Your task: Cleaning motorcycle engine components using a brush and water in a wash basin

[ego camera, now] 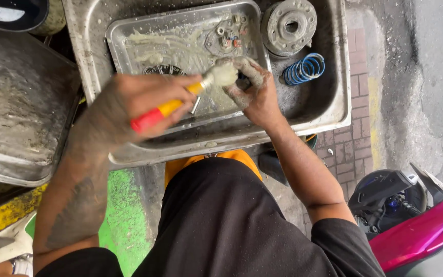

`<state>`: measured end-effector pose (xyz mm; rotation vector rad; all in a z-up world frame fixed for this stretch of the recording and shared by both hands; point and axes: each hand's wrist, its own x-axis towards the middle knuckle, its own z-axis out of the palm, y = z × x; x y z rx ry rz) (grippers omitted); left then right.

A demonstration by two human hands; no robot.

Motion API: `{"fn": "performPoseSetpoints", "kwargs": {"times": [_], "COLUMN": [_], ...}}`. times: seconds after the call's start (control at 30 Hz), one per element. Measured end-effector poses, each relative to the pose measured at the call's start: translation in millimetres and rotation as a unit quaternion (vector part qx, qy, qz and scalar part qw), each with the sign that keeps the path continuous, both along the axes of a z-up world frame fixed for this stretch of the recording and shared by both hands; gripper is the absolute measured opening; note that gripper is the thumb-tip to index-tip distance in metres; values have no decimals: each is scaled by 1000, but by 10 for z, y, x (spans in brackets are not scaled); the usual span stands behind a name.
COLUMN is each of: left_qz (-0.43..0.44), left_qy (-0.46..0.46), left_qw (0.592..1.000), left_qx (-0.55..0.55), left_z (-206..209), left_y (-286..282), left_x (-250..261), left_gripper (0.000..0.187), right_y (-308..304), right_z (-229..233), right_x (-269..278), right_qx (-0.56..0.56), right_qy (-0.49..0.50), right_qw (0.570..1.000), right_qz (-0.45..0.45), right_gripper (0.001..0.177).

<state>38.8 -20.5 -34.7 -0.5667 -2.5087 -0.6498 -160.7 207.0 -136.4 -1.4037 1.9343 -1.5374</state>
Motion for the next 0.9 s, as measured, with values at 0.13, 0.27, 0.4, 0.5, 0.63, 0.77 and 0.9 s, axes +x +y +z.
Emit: {"fn": "performPoseSetpoints", "kwargs": {"times": [0.13,0.27,0.4,0.5,0.63,0.77,0.9], "left_qz": [56,-33,18,-45,34,-56,52], "left_qy": [-40,-71,-53,-55,-72,-48,-43], "left_qw": [998,991,995,994,996,994,998], "left_qx": [15,105,78,83,44,81,-14], "left_z": [252,328,462,367,381,314,282], "left_y": [-84,-18,-58,61,-127,-7,-134], "left_x": [60,12,67,-25,-21,-55,28], "left_gripper": [13,15,16,18,13,14,12], "right_y": [-30,32,-33,-17,-32,64,60], "right_z": [214,46,214,276,329,170,341], "right_x": [-23,-87,-11,-18,-38,-55,-20], "right_qx": [39,8,-1,11,-13,17,14], "right_qy": [59,67,113,84,107,70,57], "right_qw": [997,997,993,993,993,997,998], "right_qz": [-31,33,21,76,41,35,-5], "right_gripper": [21,48,30,36,18,25,22]}}
